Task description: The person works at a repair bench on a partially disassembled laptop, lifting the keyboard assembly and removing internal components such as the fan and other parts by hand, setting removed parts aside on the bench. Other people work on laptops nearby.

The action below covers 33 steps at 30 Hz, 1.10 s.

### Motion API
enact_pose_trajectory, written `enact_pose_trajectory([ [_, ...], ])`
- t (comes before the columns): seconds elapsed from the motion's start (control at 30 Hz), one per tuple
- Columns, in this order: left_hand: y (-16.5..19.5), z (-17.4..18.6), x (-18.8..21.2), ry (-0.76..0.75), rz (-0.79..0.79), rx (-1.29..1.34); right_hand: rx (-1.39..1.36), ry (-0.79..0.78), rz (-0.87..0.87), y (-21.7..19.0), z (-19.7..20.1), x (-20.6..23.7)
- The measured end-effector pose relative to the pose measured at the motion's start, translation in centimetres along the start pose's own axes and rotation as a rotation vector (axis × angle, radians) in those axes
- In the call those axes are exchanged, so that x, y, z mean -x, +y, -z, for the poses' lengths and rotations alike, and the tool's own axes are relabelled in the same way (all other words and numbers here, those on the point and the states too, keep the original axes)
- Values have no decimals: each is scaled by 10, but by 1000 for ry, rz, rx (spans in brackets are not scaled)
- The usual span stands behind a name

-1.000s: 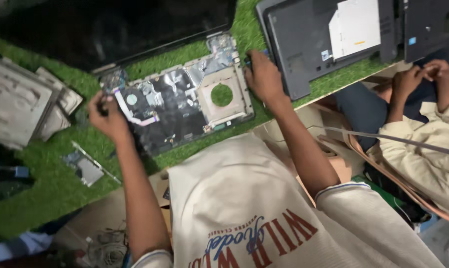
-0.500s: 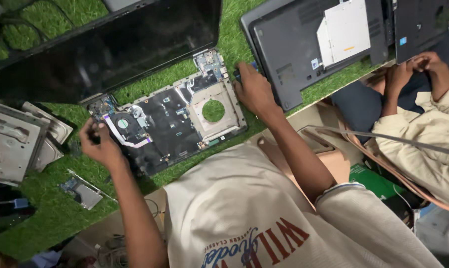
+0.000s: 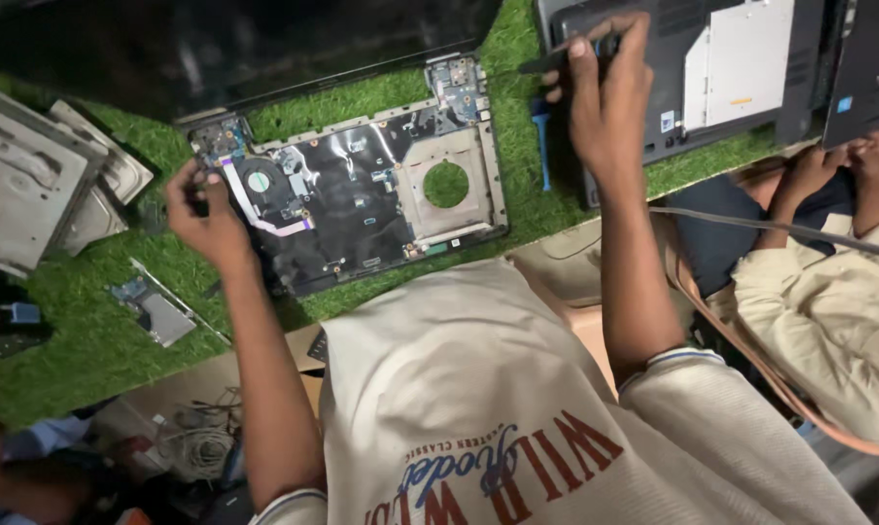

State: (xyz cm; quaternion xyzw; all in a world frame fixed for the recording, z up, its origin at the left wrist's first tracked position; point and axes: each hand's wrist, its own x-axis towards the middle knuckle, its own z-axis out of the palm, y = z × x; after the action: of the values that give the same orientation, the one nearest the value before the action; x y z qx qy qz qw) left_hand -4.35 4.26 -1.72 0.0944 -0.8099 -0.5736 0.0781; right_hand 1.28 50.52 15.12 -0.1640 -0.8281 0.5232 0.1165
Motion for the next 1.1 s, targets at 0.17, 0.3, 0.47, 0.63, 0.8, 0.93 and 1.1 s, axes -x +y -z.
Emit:
enact_pose_trajectory([
  [0.17,0,-2,2,15,25,22,0,-5,109,11,-11,-4],
  [0.3,3,-4,0,21,26,0,-46,14,105,15,-12,-2],
  [0.47,6,-4,1,23,36,-19,-13,-5,114,15,-17,-2],
  [0.63,9,-4,1,25,50,-17,-29,-11,139,15,-22,-4],
  [0.8,12,-4,0,12,32,-33,-49,36,125,23,-12,-3],
  [0.93,16,-5,1,19,65,-27,-246,104,64,31,14,-2],
  [1.1,15,-6,0,28,66,-14,161,-13,-4,48,-3,-13],
])
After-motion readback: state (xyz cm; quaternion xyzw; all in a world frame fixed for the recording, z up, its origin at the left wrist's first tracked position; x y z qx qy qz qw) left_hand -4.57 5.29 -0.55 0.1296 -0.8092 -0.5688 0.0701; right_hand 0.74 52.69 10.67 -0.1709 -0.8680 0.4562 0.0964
